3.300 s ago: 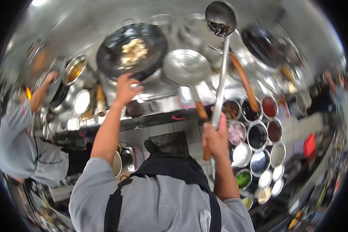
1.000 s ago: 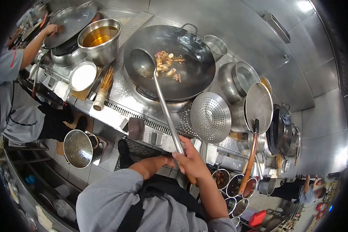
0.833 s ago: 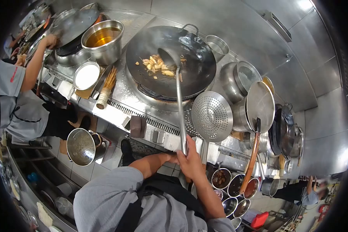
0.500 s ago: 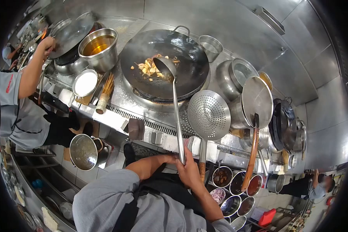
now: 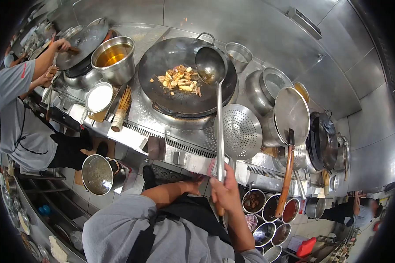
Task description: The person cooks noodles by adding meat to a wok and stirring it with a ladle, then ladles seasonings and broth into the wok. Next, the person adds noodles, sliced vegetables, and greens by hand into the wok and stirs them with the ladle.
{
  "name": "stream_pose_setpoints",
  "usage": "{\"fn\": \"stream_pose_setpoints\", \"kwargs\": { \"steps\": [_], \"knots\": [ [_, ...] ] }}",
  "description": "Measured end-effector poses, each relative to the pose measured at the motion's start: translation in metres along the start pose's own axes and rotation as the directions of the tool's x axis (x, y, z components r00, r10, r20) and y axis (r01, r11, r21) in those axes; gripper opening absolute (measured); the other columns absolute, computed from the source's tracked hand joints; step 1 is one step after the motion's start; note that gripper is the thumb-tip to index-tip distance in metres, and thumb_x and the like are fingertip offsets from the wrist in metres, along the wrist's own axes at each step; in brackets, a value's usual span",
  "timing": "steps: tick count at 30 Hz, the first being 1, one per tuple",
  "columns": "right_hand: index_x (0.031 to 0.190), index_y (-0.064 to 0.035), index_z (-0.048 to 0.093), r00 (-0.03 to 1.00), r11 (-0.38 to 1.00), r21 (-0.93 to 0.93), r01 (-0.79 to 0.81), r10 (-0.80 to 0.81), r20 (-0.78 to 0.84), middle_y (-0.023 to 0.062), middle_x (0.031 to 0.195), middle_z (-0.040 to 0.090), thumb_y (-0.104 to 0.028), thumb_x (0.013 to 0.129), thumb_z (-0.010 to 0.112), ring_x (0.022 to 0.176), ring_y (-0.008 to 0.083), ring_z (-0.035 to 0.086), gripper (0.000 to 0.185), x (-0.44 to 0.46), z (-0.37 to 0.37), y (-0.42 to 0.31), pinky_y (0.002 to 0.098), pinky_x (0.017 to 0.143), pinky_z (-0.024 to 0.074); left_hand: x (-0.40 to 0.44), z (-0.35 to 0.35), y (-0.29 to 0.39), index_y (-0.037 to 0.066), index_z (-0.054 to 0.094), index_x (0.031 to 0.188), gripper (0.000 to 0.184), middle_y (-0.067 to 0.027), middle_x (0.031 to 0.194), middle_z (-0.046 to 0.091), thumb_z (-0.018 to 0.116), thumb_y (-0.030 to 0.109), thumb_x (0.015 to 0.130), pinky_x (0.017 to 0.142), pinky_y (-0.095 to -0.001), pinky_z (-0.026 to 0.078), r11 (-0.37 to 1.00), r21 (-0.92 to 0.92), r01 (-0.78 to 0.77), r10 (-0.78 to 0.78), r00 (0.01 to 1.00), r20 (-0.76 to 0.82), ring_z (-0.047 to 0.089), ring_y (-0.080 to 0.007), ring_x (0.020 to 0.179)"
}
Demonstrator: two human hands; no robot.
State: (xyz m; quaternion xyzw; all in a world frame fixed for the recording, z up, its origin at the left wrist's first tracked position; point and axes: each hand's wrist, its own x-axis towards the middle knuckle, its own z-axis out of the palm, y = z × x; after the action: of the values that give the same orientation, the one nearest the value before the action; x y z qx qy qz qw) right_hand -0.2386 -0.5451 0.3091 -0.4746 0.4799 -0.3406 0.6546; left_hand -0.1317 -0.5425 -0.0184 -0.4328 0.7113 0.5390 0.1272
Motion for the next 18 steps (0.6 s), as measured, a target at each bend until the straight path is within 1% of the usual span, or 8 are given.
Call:
{"fn": "stream_pose_setpoints", "kwargs": {
  "steps": [2, 3, 4, 7, 11, 14, 16, 18],
  "knots": [
    [0.145, -0.0103, 0.034, 0.991, 0.911, 0.403, -0.092, 0.044, 0.126, 0.0013, 0.068, 0.047, -0.005, 0.094, 0.056, 0.039, 0.0095, 0.042, 0.056, -0.013, -0.004, -0.026, 0.0247, 0.036, 0.0372, 0.004, 0.001, -0.002, 0.0, -0.009, 0.158, 0.121, -0.022, 0.166, -0.009, 0.074, 0.045, 0.082, 0.126, -0.0416, 0.01, 1.0, 0.009, 0.018, -0.018, 1.0, 0.01, -0.006, -0.0339, 0.155],
    [0.145, -0.01, 0.034, 1.0, 0.993, 0.121, -0.011, 0.009, 0.011, 0.0024, 0.068, 0.047, -0.004, 0.094, 0.056, 0.039, 0.0108, 0.043, 0.057, -0.009, -0.002, -0.014, 0.025, 0.036, 0.0373, 0.006, 0.0, -0.003, 0.0, -0.009, 0.158, 0.121, -0.0223, 0.166, -0.009, 0.073, 0.045, 0.082, 0.126, -0.0417, 0.009, 1.0, 0.013, 0.025, -0.025, 1.0, 0.014, -0.006, -0.0342, 0.155],
    [0.145, -0.0097, 0.033, 0.994, 0.983, -0.181, 0.042, -0.058, -0.089, 0.0034, 0.068, 0.047, -0.004, 0.093, 0.056, 0.039, 0.0121, 0.044, 0.057, -0.006, 0.003, -0.007, 0.0252, 0.036, 0.0373, 0.01, 0.0, -0.003, -0.001, -0.01, 0.157, 0.121, -0.0226, 0.166, -0.009, 0.073, 0.045, 0.083, 0.126, -0.0417, 0.009, 0.999, 0.016, 0.031, -0.031, 0.999, 0.016, -0.006, -0.0344, 0.155],
    [0.146, -0.0088, 0.031, 0.994, 0.99, 0.134, 0.043, -0.055, 0.092, 0.0068, 0.07, 0.051, -0.002, 0.091, 0.057, 0.042, 0.0148, 0.049, 0.061, -0.022, 0.003, -0.019, 0.0265, 0.04, 0.0415, 0.014, 0.003, 0.001, 0.001, -0.009, 0.158, 0.12, -0.0243, 0.166, -0.002, 0.074, 0.044, 0.082, 0.125, -0.0432, 0.014, 0.995, 0.104, 0.005, 0.0, 0.999, -0.043, 0.0, -0.0365, 0.154],
    [0.142, -0.0077, 0.034, 0.907, 0.983, 0.054, 0.177, -0.184, 0.379, 0.009, 0.072, 0.054, -0.003, 0.09, 0.063, 0.047, 0.0169, 0.053, 0.06, -0.012, 0.011, -0.001, 0.0287, 0.047, 0.0476, -0.006, 0.003, 0.002, 0.004, 0.019, 0.155, 0.098, -0.0238, 0.156, 0.027, 0.071, 0.047, 0.083, 0.119, -0.0426, 0.027, 0.998, 0.067, -0.015, 0.018, 0.999, -0.048, 0.027, -0.0365, 0.145],
    [0.14, -0.0058, 0.035, 0.858, 0.994, 0.101, -0.041, -0.017, 0.514, 0.0073, 0.071, 0.051, -0.005, 0.091, 0.063, 0.043, 0.0139, 0.048, 0.056, -0.007, 0.022, 0.005, 0.0267, 0.041, 0.043, -0.064, 0.004, -0.015, 0.006, 0.04, 0.152, 0.086, -0.0234, 0.148, 0.048, 0.069, 0.049, 0.083, 0.114, -0.0422, 0.036, 0.995, -0.1, 0.017, -0.028, 0.993, -0.116, 0.047, -0.0365, 0.137],
    [0.143, -0.0048, 0.034, 0.782, 0.989, 0.034, -0.146, 0.094, 0.616, 0.0054, 0.068, 0.048, -0.006, 0.093, 0.059, 0.042, 0.0104, 0.042, 0.056, -0.013, 0.046, -0.006, 0.0249, 0.038, 0.0394, -0.103, 0.024, -0.043, 0.007, 0.038, 0.153, 0.088, -0.0236, 0.149, 0.047, 0.068, 0.052, 0.084, 0.115, -0.042, 0.036, 0.98, -0.195, 0.044, -0.093, 0.964, -0.249, 0.045, -0.037, 0.138],
    [0.143, -0.005, 0.035, 0.708, 0.972, -0.137, -0.193, 0.235, 0.666, 0.0036, 0.068, 0.047, -0.006, 0.094, 0.058, 0.042, 0.0091, 0.041, 0.054, -0.01, 0.073, -0.008, 0.0248, 0.038, 0.0383, -0.163, 0.045, -0.068, 0.006, 0.039, 0.152, 0.087, -0.023, 0.15, 0.047, 0.067, 0.054, 0.085, 0.116, -0.0412, 0.035, 0.921, -0.384, 0.067, -0.225, 0.896, -0.383, 0.044, -0.0367, 0.139]
  ]
}}
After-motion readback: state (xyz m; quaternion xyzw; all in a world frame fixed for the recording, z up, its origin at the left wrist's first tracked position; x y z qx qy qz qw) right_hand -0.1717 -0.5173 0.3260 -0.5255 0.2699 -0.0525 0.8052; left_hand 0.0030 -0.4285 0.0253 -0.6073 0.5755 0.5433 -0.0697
